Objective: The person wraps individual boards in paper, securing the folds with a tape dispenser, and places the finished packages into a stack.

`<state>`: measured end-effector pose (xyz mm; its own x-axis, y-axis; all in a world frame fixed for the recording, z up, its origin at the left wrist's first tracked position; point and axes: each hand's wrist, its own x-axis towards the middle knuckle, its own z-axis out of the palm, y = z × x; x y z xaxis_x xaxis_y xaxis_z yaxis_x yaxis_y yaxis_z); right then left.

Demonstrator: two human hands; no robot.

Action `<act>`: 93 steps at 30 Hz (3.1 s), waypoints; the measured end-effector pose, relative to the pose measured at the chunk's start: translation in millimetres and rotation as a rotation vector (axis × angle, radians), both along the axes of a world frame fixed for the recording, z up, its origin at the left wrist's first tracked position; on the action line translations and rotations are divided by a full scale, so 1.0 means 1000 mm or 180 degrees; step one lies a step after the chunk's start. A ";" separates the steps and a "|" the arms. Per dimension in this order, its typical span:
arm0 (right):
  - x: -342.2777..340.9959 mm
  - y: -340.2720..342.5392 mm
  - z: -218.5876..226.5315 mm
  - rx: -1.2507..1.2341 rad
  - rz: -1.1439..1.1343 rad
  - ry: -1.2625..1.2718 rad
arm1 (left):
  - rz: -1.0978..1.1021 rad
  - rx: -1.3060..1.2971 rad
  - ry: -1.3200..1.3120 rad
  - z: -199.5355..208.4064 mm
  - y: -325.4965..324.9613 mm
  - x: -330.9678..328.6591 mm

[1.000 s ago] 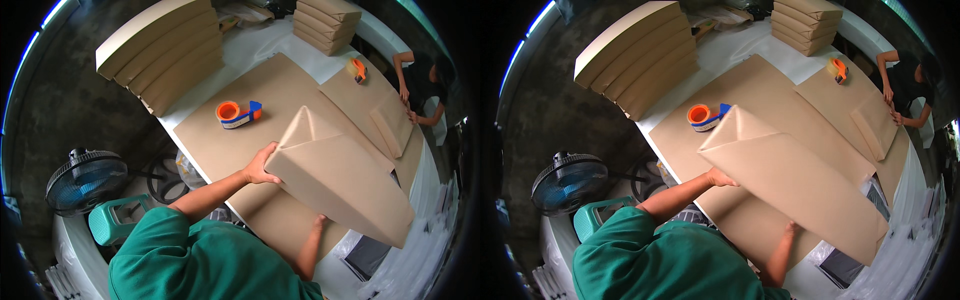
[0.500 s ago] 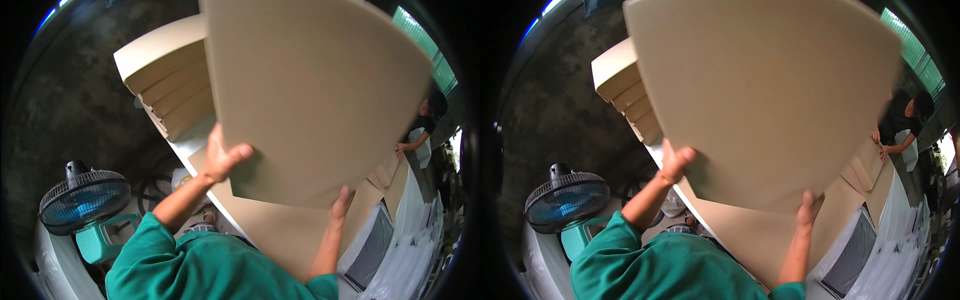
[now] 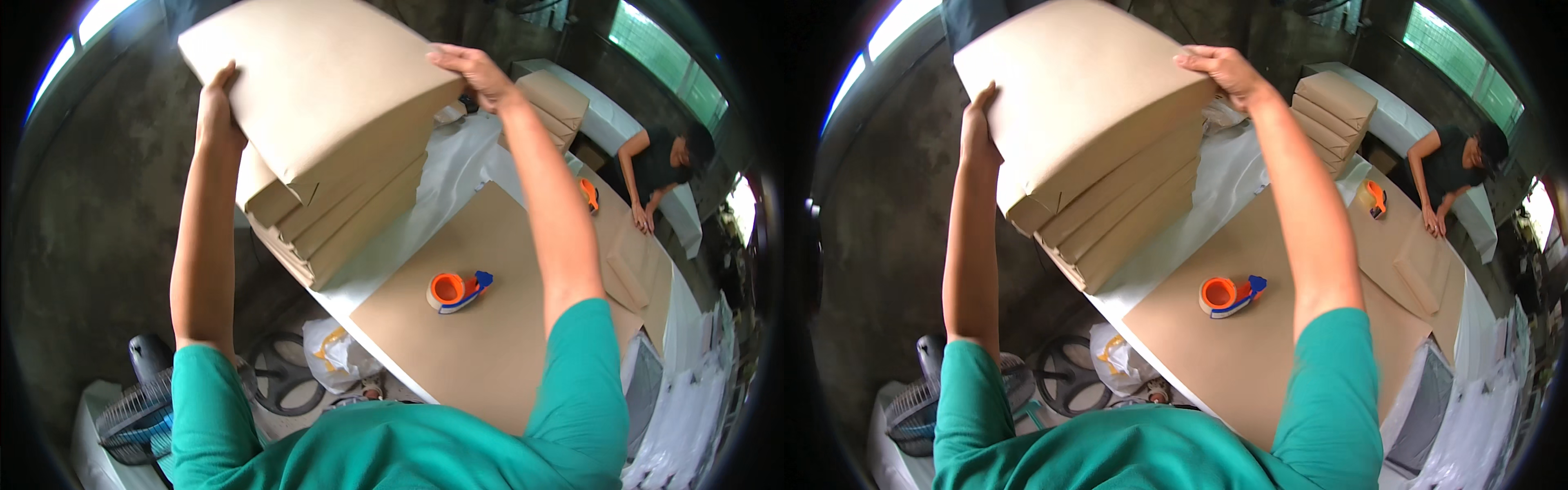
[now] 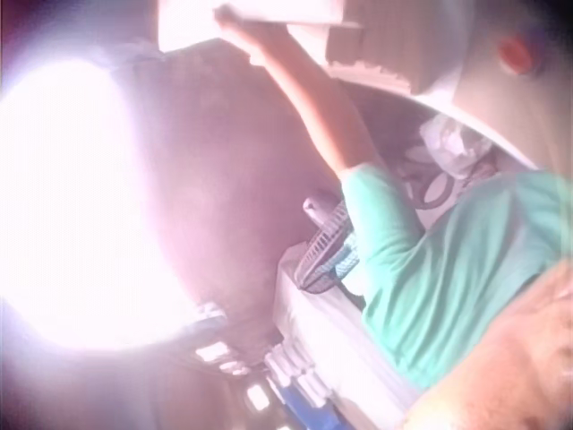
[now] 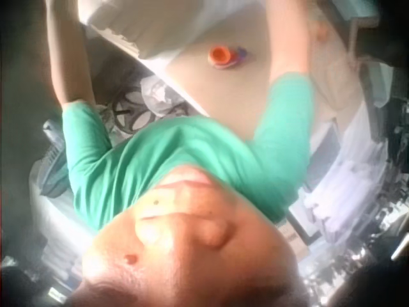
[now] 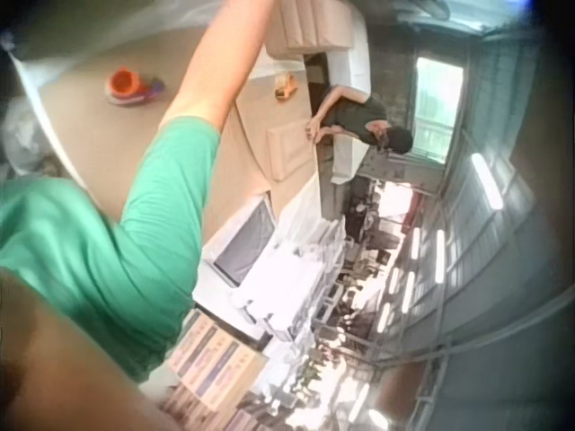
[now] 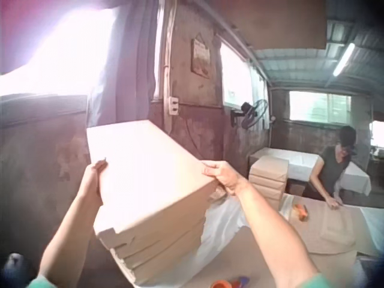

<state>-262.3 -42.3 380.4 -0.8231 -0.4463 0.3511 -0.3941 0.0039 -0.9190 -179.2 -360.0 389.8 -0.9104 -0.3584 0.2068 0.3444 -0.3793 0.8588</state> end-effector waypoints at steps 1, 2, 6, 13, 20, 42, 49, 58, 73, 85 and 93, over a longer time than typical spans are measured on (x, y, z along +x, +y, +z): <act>-0.017 -0.007 -0.010 0.0059 -0.0240 -0.0053 | -0.0064 0.0099 -0.0096 -0.016 -0.015 -0.018; -0.025 -0.025 -0.023 0.0021 -0.0465 -0.0198 | -0.0083 0.0188 -0.0213 -0.030 -0.032 -0.031; -0.039 -0.038 -0.032 -0.0461 -0.0695 -0.0627 | -0.0141 0.0121 -0.1358 -0.034 -0.040 -0.026; -0.066 -0.051 -0.055 -0.0298 -0.1863 0.0516 | -0.0353 0.0325 -0.0733 -0.047 -0.051 -0.025; 0.040 -0.033 -0.124 0.0386 -0.3453 0.0880 | 0.2998 -0.2157 0.3511 -0.039 -0.016 0.060; 0.554 0.171 -0.403 0.3210 -0.5742 -0.2693 | -0.0672 -0.4153 0.1184 -0.415 0.151 -0.014; 0.691 0.406 -0.410 -0.0391 -0.8981 -0.1052 | -0.0244 -0.4484 0.1058 -0.376 0.257 0.095; 0.771 0.561 -0.415 -0.1332 -0.8307 -0.2232 | -0.4920 -0.1628 -0.1769 -0.365 0.567 0.379; 0.796 0.586 -0.352 0.0275 -0.5812 -0.3278 | -0.5008 -0.1084 -0.2336 -0.401 0.729 0.476; 0.789 0.541 -0.261 -0.0764 -0.4195 -0.3395 | -0.5678 -0.0519 -0.2939 -0.359 0.722 0.421; 0.798 0.501 -0.211 -0.1393 -0.3783 -0.3002 | -0.5158 -0.0942 -0.2889 -0.289 0.630 0.434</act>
